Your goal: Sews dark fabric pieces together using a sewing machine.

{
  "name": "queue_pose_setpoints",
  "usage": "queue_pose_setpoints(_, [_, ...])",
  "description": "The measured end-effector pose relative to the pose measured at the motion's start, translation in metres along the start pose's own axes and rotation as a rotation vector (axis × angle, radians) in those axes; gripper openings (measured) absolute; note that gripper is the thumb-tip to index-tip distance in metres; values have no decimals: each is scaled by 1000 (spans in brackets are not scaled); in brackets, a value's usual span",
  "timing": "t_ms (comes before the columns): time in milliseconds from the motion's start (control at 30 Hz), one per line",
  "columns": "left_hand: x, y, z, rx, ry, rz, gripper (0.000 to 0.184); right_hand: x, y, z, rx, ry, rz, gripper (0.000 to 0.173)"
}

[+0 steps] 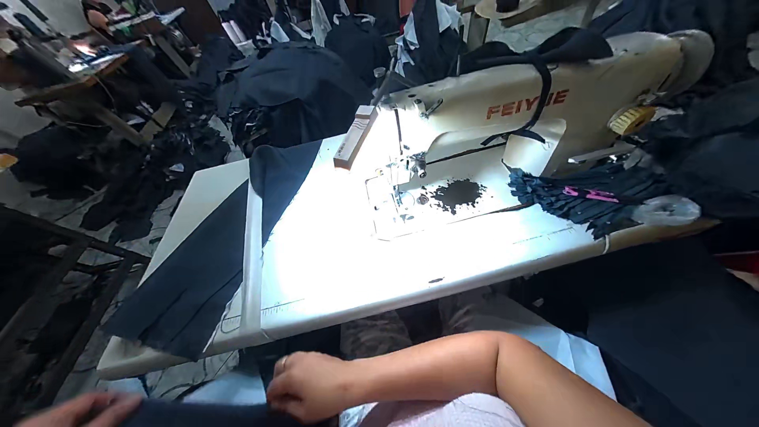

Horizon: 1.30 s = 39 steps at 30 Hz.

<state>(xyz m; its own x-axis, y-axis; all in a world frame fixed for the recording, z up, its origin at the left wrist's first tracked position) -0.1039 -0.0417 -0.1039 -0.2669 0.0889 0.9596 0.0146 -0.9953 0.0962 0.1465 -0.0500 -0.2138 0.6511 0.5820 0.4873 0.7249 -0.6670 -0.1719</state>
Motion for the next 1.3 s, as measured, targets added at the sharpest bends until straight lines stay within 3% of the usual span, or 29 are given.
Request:
queue_pose_setpoints(67, [5, -68, 16, -305, -64, 61, 25, 32, -1, 9, -62, 52, 139, 17])
queue_pose_setpoints(133, [-2, -128, 74, -430, -126, 83, 22, 66, 8, 14, -215, 40, 153, 24])
queue_pose_setpoints(233, [-41, -193, 173, -546, -164, -29, 28, 99, 37, 20, -494, 50, 193, 31])
queue_pose_setpoints(333, [-91, -217, 256, -747, -23, -28, 32, 127, 77, 28, -715, 119, 317, 36])
queue_pose_setpoints(500, [-142, -207, 334, -1018, 283, 20, 37, 151, 150, 47, -574, 254, 778, 25])
queue_pose_setpoints(600, [-159, -203, 349, -1216, 344, 59, 36, 147, 174, 49, -574, 274, 856, 20])
queue_pose_setpoints(700, [-165, -197, 359, -1295, 182, -7, 34, 141, 181, 51, -581, 248, 914, 15])
queue_pose_setpoints(767, [-163, -192, 365, -1309, 90, -53, 34, 138, 181, 50, -613, 208, 898, 26])
queue_pose_setpoints(833, [-160, -191, 368, -1265, 53, -126, 34, 137, 181, 52, -596, 198, 883, 43])
queue_pose_setpoints(1000, [-135, -192, 365, -1112, 313, -264, 35, 135, 185, 58, -553, 89, 858, 37])
queue_pose_setpoints(1200, [-95, -187, 325, -893, 170, -312, 44, 136, 178, 57, -445, 92, 883, 45])
queue_pose_setpoints(1233, [-92, -184, 311, -888, 158, -271, 43, 136, 174, 56, -447, 96, 849, 44])
queue_pose_setpoints(1300, [-91, -170, 269, -952, 178, -11, 39, 134, 166, 56, -411, 81, 752, 34])
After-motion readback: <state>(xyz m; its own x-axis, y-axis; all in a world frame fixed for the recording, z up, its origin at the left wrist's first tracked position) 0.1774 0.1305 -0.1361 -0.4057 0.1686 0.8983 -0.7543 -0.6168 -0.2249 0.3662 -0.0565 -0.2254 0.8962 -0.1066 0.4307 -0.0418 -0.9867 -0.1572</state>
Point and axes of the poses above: each hand's wrist, its own y-axis away from the middle knuckle, its own x-axis out of the back of the hand, z = x × y, the point moved 5 cm from there along -y, towards the middle knuckle, and after that the axes turned 12 degrees about -x, right-handed, at the moved point
